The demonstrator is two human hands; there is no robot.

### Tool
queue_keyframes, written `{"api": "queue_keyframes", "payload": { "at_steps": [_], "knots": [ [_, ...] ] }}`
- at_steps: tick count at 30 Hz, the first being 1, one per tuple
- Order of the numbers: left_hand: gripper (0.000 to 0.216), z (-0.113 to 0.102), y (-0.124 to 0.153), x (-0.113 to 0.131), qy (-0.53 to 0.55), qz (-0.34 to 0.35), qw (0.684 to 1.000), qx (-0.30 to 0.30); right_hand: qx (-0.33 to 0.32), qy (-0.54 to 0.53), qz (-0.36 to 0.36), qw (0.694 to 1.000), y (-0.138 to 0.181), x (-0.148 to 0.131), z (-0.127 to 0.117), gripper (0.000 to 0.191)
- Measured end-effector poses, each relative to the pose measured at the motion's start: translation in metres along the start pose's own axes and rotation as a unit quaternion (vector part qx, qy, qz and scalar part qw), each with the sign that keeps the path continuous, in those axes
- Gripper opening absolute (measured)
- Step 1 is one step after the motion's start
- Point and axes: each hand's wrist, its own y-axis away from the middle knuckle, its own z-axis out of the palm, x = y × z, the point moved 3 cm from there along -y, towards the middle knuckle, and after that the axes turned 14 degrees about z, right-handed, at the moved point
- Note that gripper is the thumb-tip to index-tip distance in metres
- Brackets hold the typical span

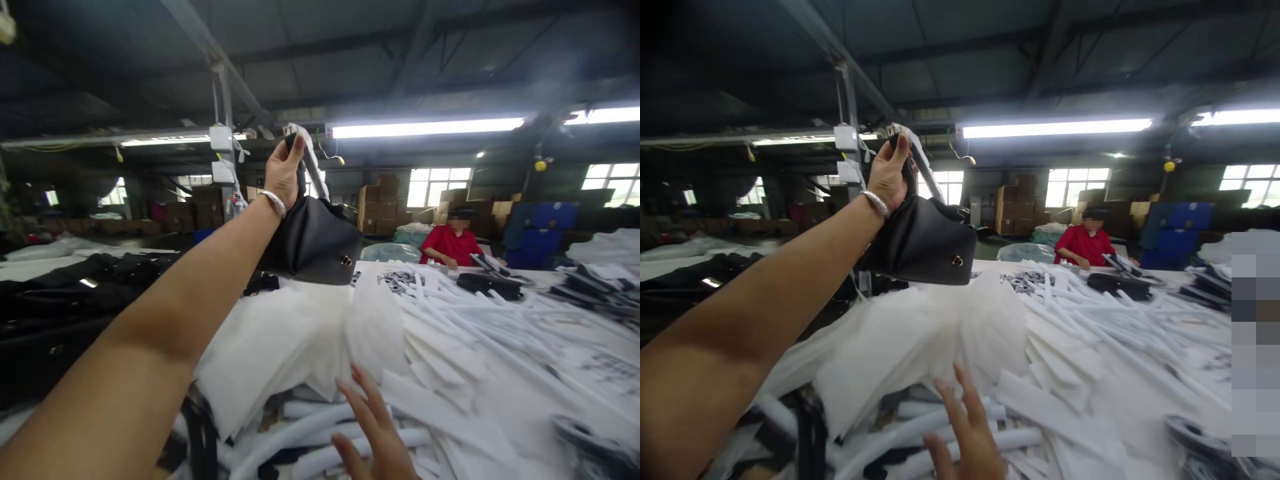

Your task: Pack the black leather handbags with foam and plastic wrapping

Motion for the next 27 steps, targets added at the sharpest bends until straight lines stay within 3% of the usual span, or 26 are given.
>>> {"api": "queue_keyframes", "payload": {
  "at_steps": [2, 4, 7, 9, 10, 12, 14, 15, 17, 19, 21, 24, 27],
  "knots": [
    [0.021, 0.019, -0.008, 0.057, 0.000, 0.016, 1.000, 0.000, -0.022, -0.018, 0.011, 1.000, -0.005, -0.006, 0.008, 0.048],
    [0.020, 0.038, -0.010, 0.114, 0.001, 0.025, 1.000, -0.011, -0.053, -0.112, 0.069, 0.990, 0.001, -0.015, 0.007, 0.043],
    [0.020, 0.067, 0.004, 0.187, 0.016, 0.024, 0.998, -0.049, -0.051, -0.180, 0.108, 0.976, 0.037, -0.041, -0.008, 0.053],
    [0.019, 0.081, 0.029, 0.220, 0.036, 0.006, 0.997, -0.070, -0.066, -0.268, 0.148, 0.949, 0.073, -0.062, -0.019, 0.061],
    [0.019, 0.085, 0.047, 0.233, 0.040, -0.005, 0.996, -0.075, -0.088, -0.339, 0.183, 0.919, 0.092, -0.071, -0.022, 0.066],
    [0.014, 0.090, 0.093, 0.247, 0.087, -0.093, 0.991, -0.045, -0.150, -0.485, 0.264, 0.820, 0.130, -0.086, -0.023, 0.080],
    [0.018, 0.092, 0.148, 0.256, 0.108, -0.184, 0.977, -0.016, -0.203, -0.567, 0.330, 0.727, 0.163, -0.093, -0.019, 0.093],
    [0.023, 0.092, 0.177, 0.261, 0.109, -0.208, 0.972, -0.015, -0.220, -0.583, 0.353, 0.698, 0.178, -0.092, -0.016, 0.096],
    [0.031, 0.091, 0.231, 0.274, 0.111, -0.250, 0.962, -0.003, -0.220, -0.591, 0.389, 0.671, 0.201, -0.083, -0.009, 0.095],
    [0.035, 0.089, 0.281, 0.290, 0.113, -0.288, 0.951, 0.010, -0.183, -0.585, 0.415, 0.672, 0.219, -0.065, -0.005, 0.088],
    [0.033, 0.087, 0.326, 0.309, 0.108, -0.332, 0.937, 0.019, -0.129, -0.555, 0.433, 0.699, 0.232, -0.042, -0.005, 0.079],
    [0.026, 0.079, 0.384, 0.336, 0.085, -0.399, 0.913, 0.014, -0.045, -0.438, 0.435, 0.785, 0.247, -0.007, -0.019, 0.078],
    [0.028, 0.068, 0.428, 0.359, 0.025, -0.448, 0.893, -0.013, 0.062, -0.284, 0.394, 0.872, 0.260, 0.014, -0.048, 0.093]
  ]
}}
